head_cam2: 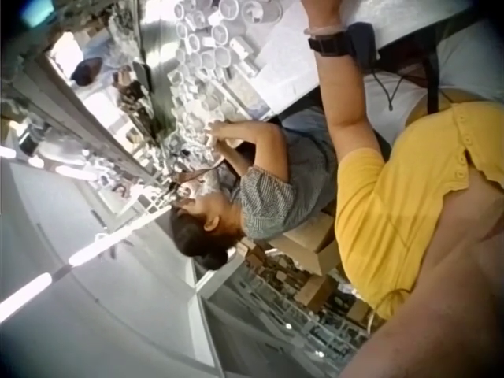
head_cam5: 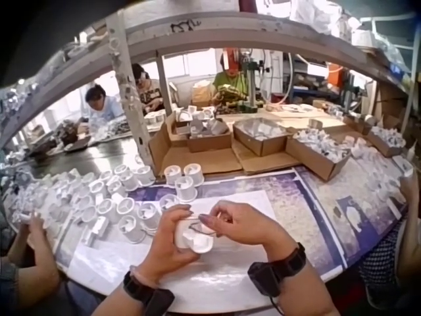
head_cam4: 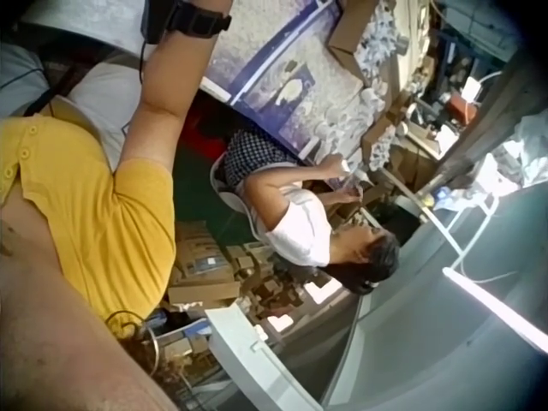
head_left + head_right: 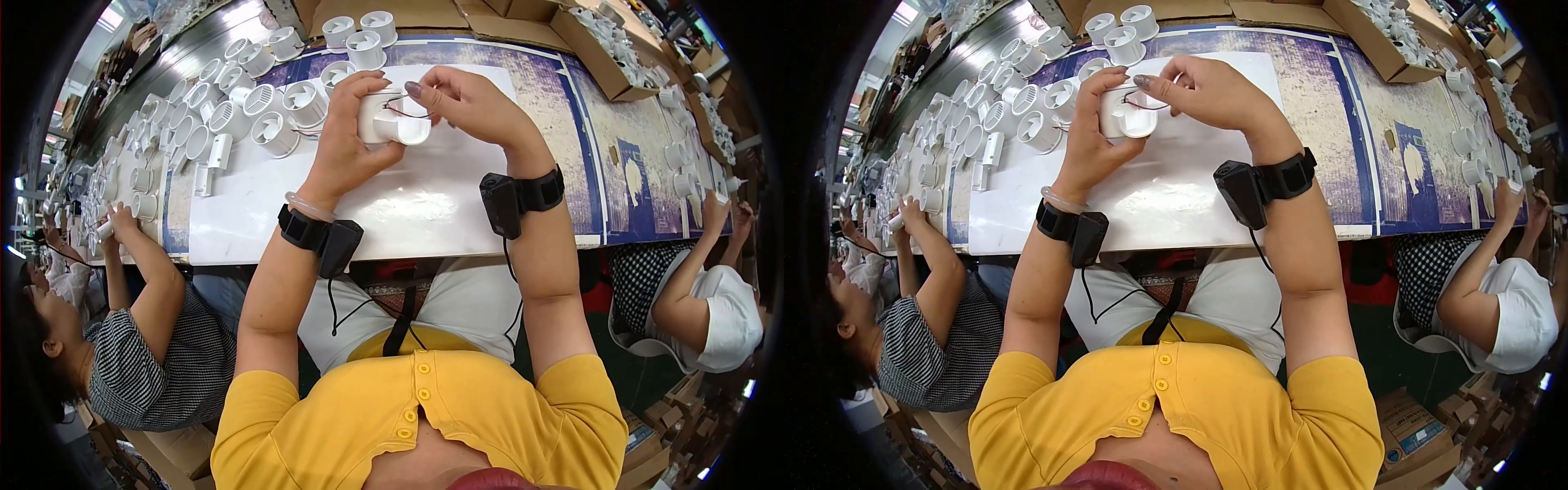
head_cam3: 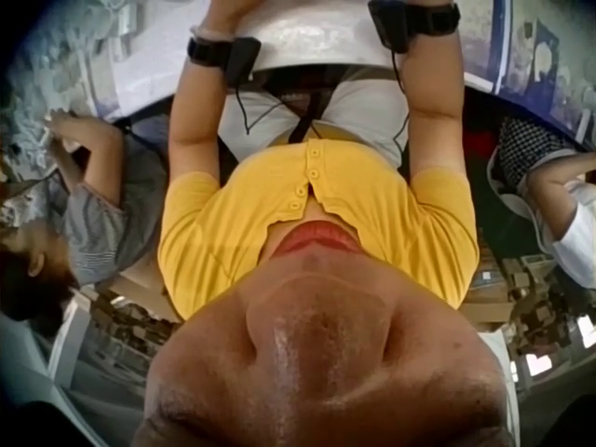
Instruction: Assembling and inspecting small white plastic electronic or mechanical components at a factory workbench.
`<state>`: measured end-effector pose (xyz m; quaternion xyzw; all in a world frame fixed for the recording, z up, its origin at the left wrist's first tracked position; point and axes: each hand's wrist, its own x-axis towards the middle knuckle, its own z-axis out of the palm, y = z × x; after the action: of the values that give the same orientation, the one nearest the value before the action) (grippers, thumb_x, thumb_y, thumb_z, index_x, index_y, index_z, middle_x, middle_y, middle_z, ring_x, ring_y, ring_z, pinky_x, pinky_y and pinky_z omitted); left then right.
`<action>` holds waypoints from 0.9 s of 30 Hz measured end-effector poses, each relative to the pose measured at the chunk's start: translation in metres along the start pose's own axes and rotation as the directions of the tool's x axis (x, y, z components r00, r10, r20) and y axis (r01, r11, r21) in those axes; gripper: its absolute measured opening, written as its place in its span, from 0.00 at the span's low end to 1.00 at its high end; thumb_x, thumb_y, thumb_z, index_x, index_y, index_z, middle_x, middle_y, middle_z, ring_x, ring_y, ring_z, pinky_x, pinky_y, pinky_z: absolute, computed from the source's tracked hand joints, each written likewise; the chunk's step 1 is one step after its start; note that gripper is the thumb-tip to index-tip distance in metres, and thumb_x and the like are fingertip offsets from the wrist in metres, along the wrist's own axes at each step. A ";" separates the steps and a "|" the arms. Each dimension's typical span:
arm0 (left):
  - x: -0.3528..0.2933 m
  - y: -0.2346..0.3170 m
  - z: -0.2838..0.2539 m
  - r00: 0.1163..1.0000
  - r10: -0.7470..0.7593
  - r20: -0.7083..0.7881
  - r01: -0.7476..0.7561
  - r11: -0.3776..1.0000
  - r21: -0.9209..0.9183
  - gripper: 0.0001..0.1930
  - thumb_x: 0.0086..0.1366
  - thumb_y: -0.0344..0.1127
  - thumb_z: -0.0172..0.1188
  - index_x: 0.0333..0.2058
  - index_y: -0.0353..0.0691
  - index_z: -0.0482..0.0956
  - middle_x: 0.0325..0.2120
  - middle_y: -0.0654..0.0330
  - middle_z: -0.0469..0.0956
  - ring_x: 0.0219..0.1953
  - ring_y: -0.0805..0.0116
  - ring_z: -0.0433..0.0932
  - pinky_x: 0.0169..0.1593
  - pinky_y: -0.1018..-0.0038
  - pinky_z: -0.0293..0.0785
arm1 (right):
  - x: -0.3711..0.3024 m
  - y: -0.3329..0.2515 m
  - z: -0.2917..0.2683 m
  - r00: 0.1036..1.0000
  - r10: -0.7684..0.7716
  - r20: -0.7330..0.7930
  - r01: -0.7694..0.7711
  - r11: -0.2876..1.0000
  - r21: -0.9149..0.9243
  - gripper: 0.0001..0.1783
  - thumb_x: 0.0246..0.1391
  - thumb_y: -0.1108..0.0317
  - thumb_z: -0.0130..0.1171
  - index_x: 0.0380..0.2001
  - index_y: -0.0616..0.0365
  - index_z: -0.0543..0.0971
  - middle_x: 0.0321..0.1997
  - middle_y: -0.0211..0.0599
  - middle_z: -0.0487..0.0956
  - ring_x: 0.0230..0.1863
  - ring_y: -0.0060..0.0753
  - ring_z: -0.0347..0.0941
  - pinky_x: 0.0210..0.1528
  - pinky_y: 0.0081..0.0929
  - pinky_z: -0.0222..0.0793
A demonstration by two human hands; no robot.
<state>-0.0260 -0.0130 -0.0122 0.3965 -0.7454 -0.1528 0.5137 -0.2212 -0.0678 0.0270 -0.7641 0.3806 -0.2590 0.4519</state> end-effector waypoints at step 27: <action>-0.004 0.003 0.001 0.970 -0.189 0.155 0.238 0.871 -0.430 0.33 0.45 0.28 0.64 0.53 0.42 0.63 0.51 0.58 0.66 0.54 0.64 0.66 0.58 0.71 0.61 | 0.004 0.002 -0.011 0.930 -0.336 -0.148 0.362 0.770 0.526 0.11 0.56 0.65 0.56 0.41 0.55 0.79 0.36 0.29 0.77 0.40 0.21 0.70 0.44 0.18 0.64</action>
<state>-0.0277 -0.0078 -0.0132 0.3395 -0.6686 -0.3964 0.5297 -0.2284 -0.0770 0.0304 -0.6549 0.1528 -0.4529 0.5853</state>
